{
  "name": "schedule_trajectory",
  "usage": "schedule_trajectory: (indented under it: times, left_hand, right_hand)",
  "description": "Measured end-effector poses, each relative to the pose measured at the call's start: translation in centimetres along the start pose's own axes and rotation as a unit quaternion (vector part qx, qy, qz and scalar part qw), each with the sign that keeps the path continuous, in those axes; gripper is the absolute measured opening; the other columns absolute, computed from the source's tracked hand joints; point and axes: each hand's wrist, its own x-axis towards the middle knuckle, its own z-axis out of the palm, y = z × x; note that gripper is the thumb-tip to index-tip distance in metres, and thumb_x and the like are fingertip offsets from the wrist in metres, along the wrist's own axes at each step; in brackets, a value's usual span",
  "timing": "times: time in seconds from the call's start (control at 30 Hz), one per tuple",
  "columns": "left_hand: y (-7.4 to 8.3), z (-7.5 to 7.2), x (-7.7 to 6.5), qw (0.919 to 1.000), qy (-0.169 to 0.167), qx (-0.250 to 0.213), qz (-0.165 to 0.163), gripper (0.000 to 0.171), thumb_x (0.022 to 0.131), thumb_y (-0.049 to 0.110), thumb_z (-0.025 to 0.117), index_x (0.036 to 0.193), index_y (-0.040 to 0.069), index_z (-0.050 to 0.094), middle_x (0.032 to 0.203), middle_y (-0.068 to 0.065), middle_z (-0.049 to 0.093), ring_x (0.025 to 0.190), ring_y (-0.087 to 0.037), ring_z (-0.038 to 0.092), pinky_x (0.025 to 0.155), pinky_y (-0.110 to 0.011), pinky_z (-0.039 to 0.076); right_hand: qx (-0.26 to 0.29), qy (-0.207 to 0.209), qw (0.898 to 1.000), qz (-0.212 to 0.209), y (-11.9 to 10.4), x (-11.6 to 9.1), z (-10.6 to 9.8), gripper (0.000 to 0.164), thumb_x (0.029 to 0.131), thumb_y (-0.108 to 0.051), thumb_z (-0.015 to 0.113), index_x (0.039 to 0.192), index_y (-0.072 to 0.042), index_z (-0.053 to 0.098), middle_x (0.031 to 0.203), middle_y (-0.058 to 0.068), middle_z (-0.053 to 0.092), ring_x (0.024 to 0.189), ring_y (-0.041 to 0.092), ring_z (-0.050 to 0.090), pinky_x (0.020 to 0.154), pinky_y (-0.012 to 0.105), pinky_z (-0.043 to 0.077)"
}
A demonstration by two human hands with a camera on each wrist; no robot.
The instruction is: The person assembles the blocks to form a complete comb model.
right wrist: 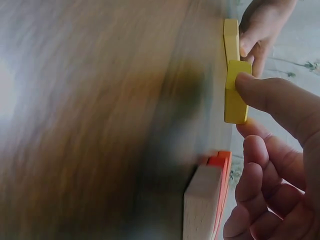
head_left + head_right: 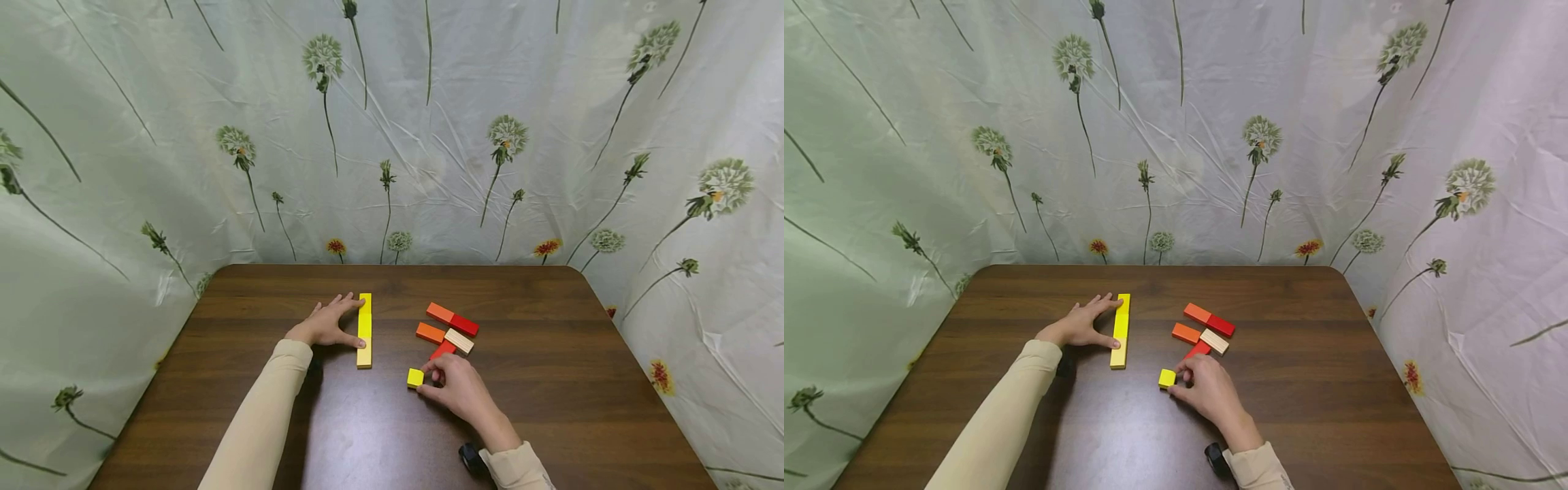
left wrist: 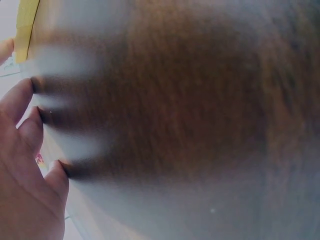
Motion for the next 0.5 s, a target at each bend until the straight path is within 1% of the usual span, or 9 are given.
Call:
schedule_trajectory:
  times: [0.13,0.23,0.37,0.5]
  left_hand:
    - [-0.1,0.1,0.0,1.0,0.002,0.001,-0.001,0.107,0.081,0.061,0.089,0.168,0.022,0.038,0.181,-0.015,0.017,0.168,-0.042,0.011,0.129,-0.077,0.002]
    - [-0.1,0.1,0.0,1.0,0.002,0.001,-0.002,0.107,0.082,0.061,0.088,0.168,0.022,0.038,0.181,-0.015,0.017,0.169,-0.042,0.011,0.129,-0.076,0.002]
    - [-0.2,0.2,0.1,1.0,0.003,-0.001,0.0,0.108,0.081,0.063,0.088,0.169,0.023,0.038,0.181,-0.015,0.017,0.169,-0.042,0.011,0.129,-0.077,0.002]
    - [-0.2,0.3,0.2,1.0,0.004,-0.001,0.0,0.108,0.081,0.063,0.088,0.168,0.023,0.038,0.181,-0.015,0.017,0.169,-0.042,0.011,0.129,-0.077,0.002]
  right_hand:
    - [0.0,-0.003,1.0,-0.014,-0.7,0.3,0.5,0.021,0.08,-0.02,0.095,0.094,-0.017,0.079,0.078,-0.012,0.054,0.073,0.0,0.045,0.067,0.021,0.039]
    - [0.009,-0.011,1.0,-0.026,-1.3,0.4,0.8,0.021,0.081,-0.019,0.095,0.095,-0.016,0.079,0.079,-0.01,0.055,0.073,0.001,0.046,0.067,0.02,0.04]
    - [0.024,-0.026,0.999,-0.031,-1.9,0.7,1.3,0.021,0.083,-0.019,0.093,0.097,-0.014,0.079,0.081,-0.009,0.057,0.074,0.003,0.049,0.068,0.02,0.044]
    - [0.023,-0.035,0.999,-0.031,-2.4,1.1,1.9,0.021,0.084,-0.021,0.093,0.099,-0.015,0.08,0.084,-0.009,0.06,0.076,0.003,0.052,0.07,0.02,0.047]
